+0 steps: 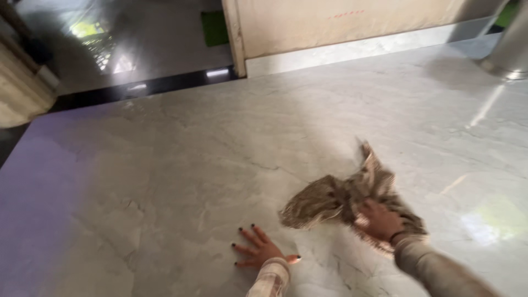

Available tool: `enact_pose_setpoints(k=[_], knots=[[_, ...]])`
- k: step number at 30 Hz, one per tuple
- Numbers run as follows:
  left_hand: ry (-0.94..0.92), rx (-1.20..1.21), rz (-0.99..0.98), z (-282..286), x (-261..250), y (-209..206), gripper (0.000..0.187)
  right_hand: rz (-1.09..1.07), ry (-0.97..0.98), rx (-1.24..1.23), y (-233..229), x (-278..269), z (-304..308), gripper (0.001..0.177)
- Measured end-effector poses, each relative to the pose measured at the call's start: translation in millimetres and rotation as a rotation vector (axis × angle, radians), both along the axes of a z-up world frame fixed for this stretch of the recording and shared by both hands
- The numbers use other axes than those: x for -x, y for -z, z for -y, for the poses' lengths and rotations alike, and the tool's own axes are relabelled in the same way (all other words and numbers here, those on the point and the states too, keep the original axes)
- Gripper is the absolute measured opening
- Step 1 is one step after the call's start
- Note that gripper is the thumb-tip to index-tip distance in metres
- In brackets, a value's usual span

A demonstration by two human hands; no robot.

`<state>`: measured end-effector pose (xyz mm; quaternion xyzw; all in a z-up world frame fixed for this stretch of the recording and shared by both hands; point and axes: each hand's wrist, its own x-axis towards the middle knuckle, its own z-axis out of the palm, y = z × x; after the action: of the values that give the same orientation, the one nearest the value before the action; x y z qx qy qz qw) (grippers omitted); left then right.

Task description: The person mops a tiled floor by hand using a cloth and a bucket of water. They rinse the cloth in the bucket, move a green mat, and wipe several sections of the marble-patterned floor near a staircase.

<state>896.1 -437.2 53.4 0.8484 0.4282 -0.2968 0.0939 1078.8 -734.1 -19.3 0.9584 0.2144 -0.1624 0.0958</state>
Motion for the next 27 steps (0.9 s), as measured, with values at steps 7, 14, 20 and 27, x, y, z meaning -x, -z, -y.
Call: enact_pose_setpoints(k=[7,14,20,27], knots=[[-0.042,0.023,-0.151,-7,-20,17,0.170,-0.022,-0.354,-0.100,-55,86,-84,0.062],[-0.112,0.079,-0.207,-22,-29,34,0.170,-0.052,-0.444,-0.189,-55,20,-97,0.063],[-0.097,0.036,-0.169,-30,-23,42,0.170,-0.059,-0.089,-0.147,-50,-95,-39,0.064],[-0.056,-0.128,-0.093,-20,-12,37,0.161,0.103,0.251,0.089,-66,-121,32,0.069]])
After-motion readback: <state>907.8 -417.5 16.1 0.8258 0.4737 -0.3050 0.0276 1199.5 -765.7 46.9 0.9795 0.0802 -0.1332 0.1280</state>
